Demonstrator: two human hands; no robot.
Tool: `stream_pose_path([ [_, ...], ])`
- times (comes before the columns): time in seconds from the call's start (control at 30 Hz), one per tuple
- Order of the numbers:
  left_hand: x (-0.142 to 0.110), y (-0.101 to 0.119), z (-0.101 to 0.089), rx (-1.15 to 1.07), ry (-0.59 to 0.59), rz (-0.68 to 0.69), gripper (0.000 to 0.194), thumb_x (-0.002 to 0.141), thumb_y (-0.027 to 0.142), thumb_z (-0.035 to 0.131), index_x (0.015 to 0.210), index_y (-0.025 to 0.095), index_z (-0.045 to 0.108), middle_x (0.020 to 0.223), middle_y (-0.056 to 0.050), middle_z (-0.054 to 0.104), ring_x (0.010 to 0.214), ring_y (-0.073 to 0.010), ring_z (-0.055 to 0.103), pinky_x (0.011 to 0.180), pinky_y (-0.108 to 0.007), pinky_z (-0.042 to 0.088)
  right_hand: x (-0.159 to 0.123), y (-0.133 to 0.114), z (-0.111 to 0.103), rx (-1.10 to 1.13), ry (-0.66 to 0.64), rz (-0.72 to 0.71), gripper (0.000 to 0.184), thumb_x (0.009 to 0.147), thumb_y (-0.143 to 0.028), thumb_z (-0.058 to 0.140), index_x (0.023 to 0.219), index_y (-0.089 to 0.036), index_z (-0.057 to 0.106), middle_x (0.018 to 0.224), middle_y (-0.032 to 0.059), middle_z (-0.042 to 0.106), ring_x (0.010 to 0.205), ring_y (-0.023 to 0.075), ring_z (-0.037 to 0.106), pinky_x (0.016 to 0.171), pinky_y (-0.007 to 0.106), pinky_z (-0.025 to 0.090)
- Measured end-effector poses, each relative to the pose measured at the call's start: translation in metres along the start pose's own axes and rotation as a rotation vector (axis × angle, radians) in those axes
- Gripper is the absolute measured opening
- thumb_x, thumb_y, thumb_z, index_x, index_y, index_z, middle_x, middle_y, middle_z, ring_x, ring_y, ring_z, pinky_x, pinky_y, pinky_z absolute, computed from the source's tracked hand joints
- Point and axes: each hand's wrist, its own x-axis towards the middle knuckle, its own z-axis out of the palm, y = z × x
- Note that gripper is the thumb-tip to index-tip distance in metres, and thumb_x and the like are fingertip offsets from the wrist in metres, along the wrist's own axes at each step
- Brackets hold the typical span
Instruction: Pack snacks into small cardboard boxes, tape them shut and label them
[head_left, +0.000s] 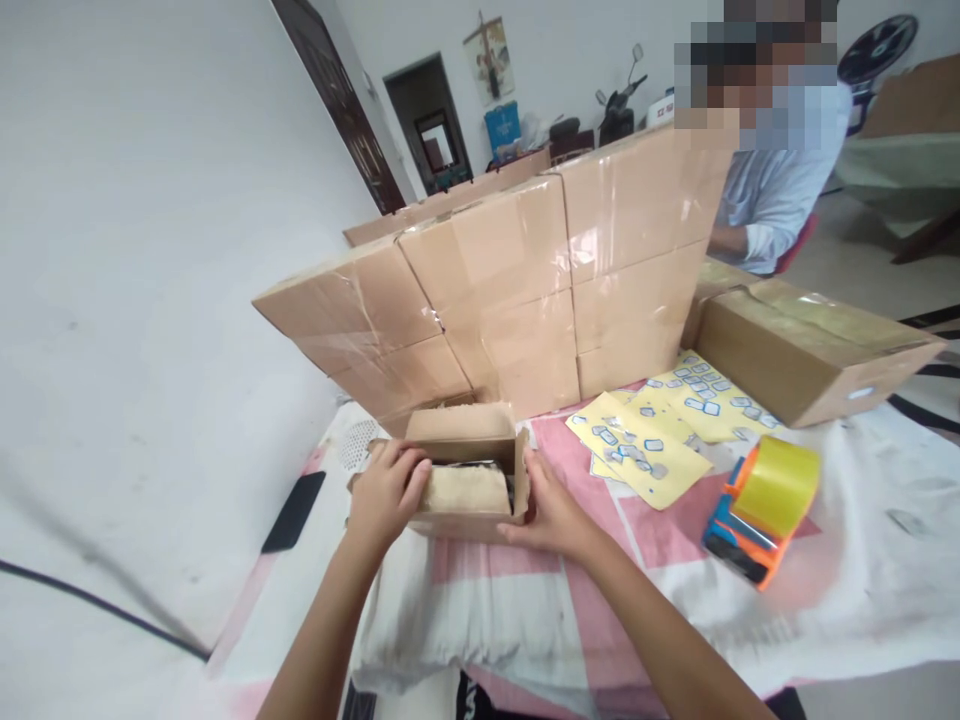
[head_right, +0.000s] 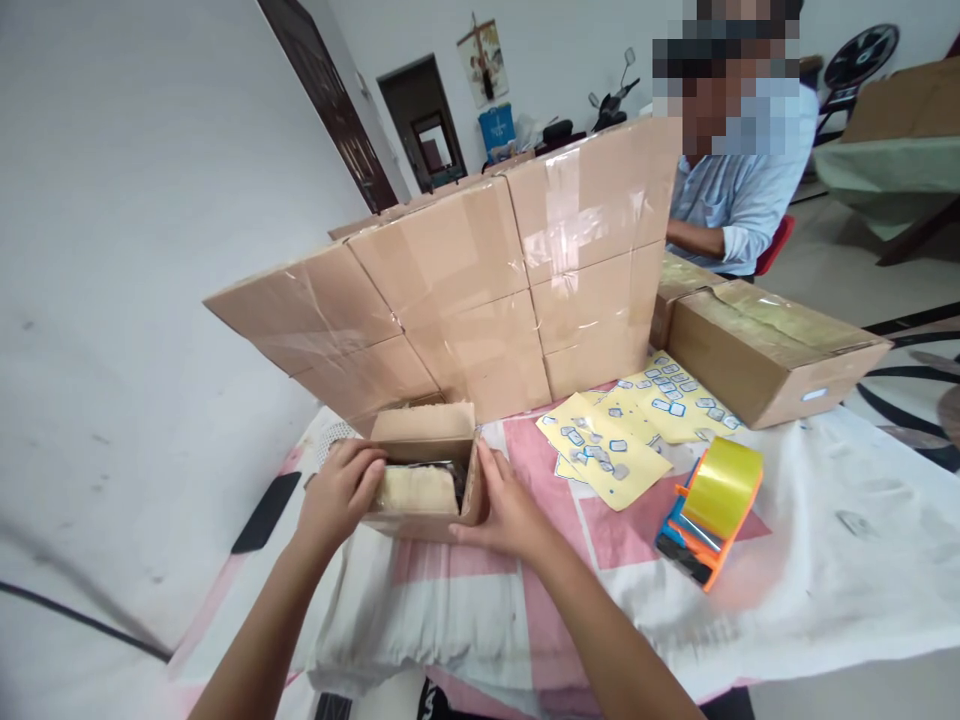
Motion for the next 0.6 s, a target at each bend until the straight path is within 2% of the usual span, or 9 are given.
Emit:
stream_pose_path([
  [0.1, -0.024, -0.003, -0.006, -0.075, 0.250, 0.172, 0.023, 0.100, 0.027, 0.049, 0.091, 0.020, 0.069, 0.085, -0.007, 0.070, 0.080, -0.0197, 0.064, 0.073, -0.032, 0.050, 0.000, -0.002, -0.011, 0.024, -0.016, 0.034, 0.123, 0.078, -0.043, 0.082, 0.168, -0.030, -0.002, 0.163, 0.0152, 0.029, 0.152, 0.0371, 0.033, 0.120, 0.051, 0.038],
  [0.17, -0.046, -0.004, -0.004, -0.081, 0.329, 0.183, 0.023, 0.099, 0.025, 0.050, 0.088, 0.021, 0.070, 0.088, -0.008, 0.071, 0.085, -0.0211, 0.065, 0.078, -0.036, 0.051, 0.001, -0.004, -0.017, 0.029, -0.020, 0.001, 0.118, 0.078, -0.037, 0.080, 0.168, -0.029, 0.003, 0.161, 0.0151, 0.028, 0.150, 0.0361, 0.036, 0.119, 0.048, 0.039],
  [0.27, -0.085, 0.001, 0.012, -0.071, 0.428, 0.000, 0.025, 0.099, 0.026, 0.053, 0.086, 0.023, 0.073, 0.125, -0.012, 0.068, 0.124, -0.0310, 0.056, 0.101, -0.051, 0.046, 0.002, -0.008, -0.019, 0.020, -0.034, -0.064, 0.107, 0.077, -0.026, 0.078, 0.166, -0.032, 0.018, 0.157, 0.0130, 0.030, 0.148, 0.0342, 0.039, 0.118, 0.045, 0.040],
  [0.3, -0.097, 0.004, 0.020, -0.108, 0.436, -0.089, 0.025, 0.099, 0.028, 0.054, 0.085, 0.023, 0.074, 0.140, -0.010, 0.061, 0.137, -0.0335, 0.048, 0.106, -0.055, 0.044, 0.002, -0.010, -0.019, 0.027, -0.026, -0.079, 0.102, 0.075, -0.023, 0.077, 0.163, -0.032, 0.025, 0.154, 0.0123, 0.032, 0.146, 0.0333, 0.041, 0.118, 0.044, 0.041],
  [0.37, -0.117, 0.010, 0.037, -0.256, 0.419, -0.274, 0.022, 0.099, 0.030, 0.056, 0.087, 0.023, 0.074, 0.166, -0.005, 0.036, 0.152, -0.0357, 0.033, 0.110, -0.055, 0.043, 0.003, -0.012, -0.018, 0.055, 0.002, -0.097, 0.090, 0.074, -0.021, 0.077, 0.154, -0.030, 0.038, 0.147, 0.0117, 0.039, 0.141, 0.0316, 0.047, 0.115, 0.043, 0.044],
  [0.43, -0.126, 0.013, 0.051, -0.415, 0.395, -0.424, 0.014, 0.096, 0.034, 0.061, 0.094, 0.022, 0.070, 0.174, -0.004, 0.017, 0.155, -0.0368, 0.029, 0.111, -0.052, 0.045, 0.003, -0.014, -0.017, 0.085, 0.031, -0.109, 0.080, 0.072, -0.021, 0.078, 0.144, -0.028, 0.044, 0.144, 0.0121, 0.042, 0.138, 0.0312, 0.050, 0.114, 0.043, 0.045],
  [0.5, -0.123, 0.014, 0.058, -0.508, 0.391, -0.489, 0.019, 0.094, 0.040, 0.066, 0.101, 0.023, 0.063, 0.171, -0.011, 0.025, 0.153, -0.0362, 0.036, 0.110, -0.050, 0.048, 0.003, -0.015, -0.015, 0.100, 0.040, -0.121, 0.076, 0.071, -0.021, 0.079, 0.139, -0.027, 0.046, 0.152, 0.0137, 0.038, 0.143, 0.0325, 0.046, 0.116, 0.045, 0.043],
  [0.53, -0.118, 0.013, 0.058, -0.543, 0.387, -0.473, 0.024, 0.093, 0.043, 0.067, 0.104, 0.024, 0.059, 0.166, -0.014, 0.036, 0.150, -0.0356, 0.040, 0.109, -0.051, 0.048, 0.003, -0.015, -0.015, 0.101, 0.048, -0.126, 0.075, 0.071, -0.021, 0.079, 0.137, -0.027, 0.046, 0.157, 0.0145, 0.034, 0.148, 0.0335, 0.041, 0.119, 0.046, 0.040],
  [0.6, -0.105, 0.010, 0.051, -0.606, 0.372, -0.358, 0.036, 0.091, 0.051, 0.068, 0.112, 0.026, 0.053, 0.152, -0.015, 0.054, 0.147, -0.0353, 0.046, 0.112, -0.055, 0.045, 0.003, -0.015, -0.014, 0.097, 0.075, -0.129, 0.072, 0.073, -0.024, 0.078, 0.137, -0.026, 0.045, 0.164, 0.0161, 0.026, 0.155, 0.0348, 0.030, 0.123, 0.049, 0.033],
])
